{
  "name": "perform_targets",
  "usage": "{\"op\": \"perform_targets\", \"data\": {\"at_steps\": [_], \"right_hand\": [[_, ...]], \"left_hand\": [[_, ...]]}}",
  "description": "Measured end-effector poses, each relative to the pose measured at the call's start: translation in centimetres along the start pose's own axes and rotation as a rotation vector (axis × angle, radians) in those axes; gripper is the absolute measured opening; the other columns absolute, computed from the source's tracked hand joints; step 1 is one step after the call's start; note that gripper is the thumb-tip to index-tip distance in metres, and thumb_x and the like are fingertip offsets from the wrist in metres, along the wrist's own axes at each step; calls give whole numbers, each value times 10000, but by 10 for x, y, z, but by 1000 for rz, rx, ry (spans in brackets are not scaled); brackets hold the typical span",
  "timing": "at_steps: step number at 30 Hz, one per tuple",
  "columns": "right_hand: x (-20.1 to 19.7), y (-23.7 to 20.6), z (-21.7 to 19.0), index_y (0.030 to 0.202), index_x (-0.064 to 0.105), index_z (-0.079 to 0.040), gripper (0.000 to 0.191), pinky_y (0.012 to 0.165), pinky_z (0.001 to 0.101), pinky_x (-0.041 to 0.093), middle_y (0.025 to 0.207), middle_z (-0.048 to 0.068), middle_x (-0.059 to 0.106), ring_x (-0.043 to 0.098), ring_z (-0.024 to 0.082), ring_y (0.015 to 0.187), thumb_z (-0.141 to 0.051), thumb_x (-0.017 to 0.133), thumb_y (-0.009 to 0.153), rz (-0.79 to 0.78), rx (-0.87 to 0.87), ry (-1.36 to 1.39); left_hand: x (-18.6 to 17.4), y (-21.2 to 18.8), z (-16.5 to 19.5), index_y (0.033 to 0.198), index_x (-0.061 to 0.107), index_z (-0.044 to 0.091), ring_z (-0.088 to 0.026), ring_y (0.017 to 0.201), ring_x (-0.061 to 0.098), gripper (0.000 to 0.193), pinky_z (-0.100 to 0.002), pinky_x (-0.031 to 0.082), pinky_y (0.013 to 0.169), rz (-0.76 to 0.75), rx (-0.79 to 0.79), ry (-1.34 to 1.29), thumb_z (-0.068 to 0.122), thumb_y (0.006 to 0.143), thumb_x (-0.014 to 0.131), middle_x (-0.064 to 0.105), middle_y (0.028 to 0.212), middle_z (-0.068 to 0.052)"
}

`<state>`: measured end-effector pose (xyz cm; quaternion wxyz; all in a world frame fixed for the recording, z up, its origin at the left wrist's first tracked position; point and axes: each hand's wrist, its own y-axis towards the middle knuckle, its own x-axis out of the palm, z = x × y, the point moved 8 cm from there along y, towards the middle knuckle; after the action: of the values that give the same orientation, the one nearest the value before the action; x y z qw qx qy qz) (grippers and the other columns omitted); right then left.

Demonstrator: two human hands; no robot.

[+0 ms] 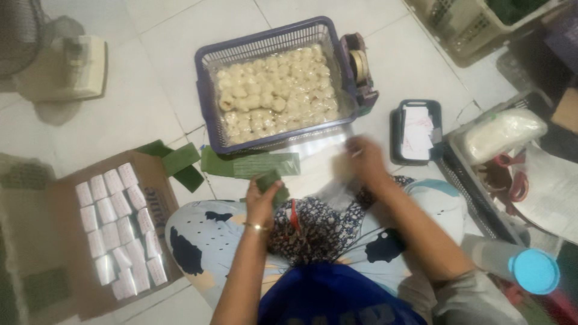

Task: The person sits on the floor wrapping round rice cakes. They take a rice cake from a basket, fold a green banana leaf strip around it, press a printed label sticker onto the wrapped bundle, slip the bundle into a clear plastic bag, and place the finished package into a cardboard box.

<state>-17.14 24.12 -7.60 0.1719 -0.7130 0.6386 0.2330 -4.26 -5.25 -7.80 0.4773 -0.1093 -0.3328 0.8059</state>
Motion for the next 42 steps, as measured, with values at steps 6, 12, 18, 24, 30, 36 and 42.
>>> {"op": "perform_targets", "data": {"at_steps": [6,12,18,24,30,36,42], "right_hand": [[-130,36,108,888,779,-12,186,816,505,570,948,248,724,702,426,892,-177,766,803,236,187,-676],[-126,34,127,853,756,2,215,789,520,571,958,272,705,691,446,901,-201,785,789,245,224,-721],[-131,29,118,828,771,-33,233,750,501,567,862,240,709,694,424,811,-247,834,761,214,258,-712],[-143,19,131,913,797,-91,164,704,447,569,797,195,705,706,371,711,-243,792,850,369,187,-427],[-144,16,82,954,794,-40,138,714,459,559,863,194,726,703,371,779,-172,768,923,527,-5,-578],[-72,-10,-34,992,775,-92,150,764,407,538,908,98,761,705,251,806,-69,640,931,31,375,206],[67,-86,-174,996,773,-62,138,777,349,580,896,115,781,720,201,813,-109,688,899,-603,244,445]], "left_hand": [[8,1,28,1364,496,108,-324,1035,678,572,-443,644,840,-242,177,-251,-34,843,684,641,1211,-193],[44,5,8,1347,489,107,-351,1063,687,509,-542,662,834,-317,47,-275,1,876,649,602,1251,-194],[42,3,1,1362,494,107,-350,1085,680,517,-533,664,854,-309,2,-240,30,880,663,610,1221,-185],[37,-2,6,1369,495,70,-322,1096,672,515,-544,669,865,-378,79,-259,37,894,689,611,1211,-187],[21,-6,18,1356,455,71,-327,970,708,527,-490,657,752,-319,281,-221,-20,889,684,643,1137,-194],[4,-10,23,1365,449,83,-322,952,713,503,-473,670,759,-301,326,-155,-15,917,659,649,1153,-207],[-5,-20,25,1363,472,39,-350,985,715,474,-475,654,809,-386,291,-320,-8,922,637,649,1177,-207]]}}
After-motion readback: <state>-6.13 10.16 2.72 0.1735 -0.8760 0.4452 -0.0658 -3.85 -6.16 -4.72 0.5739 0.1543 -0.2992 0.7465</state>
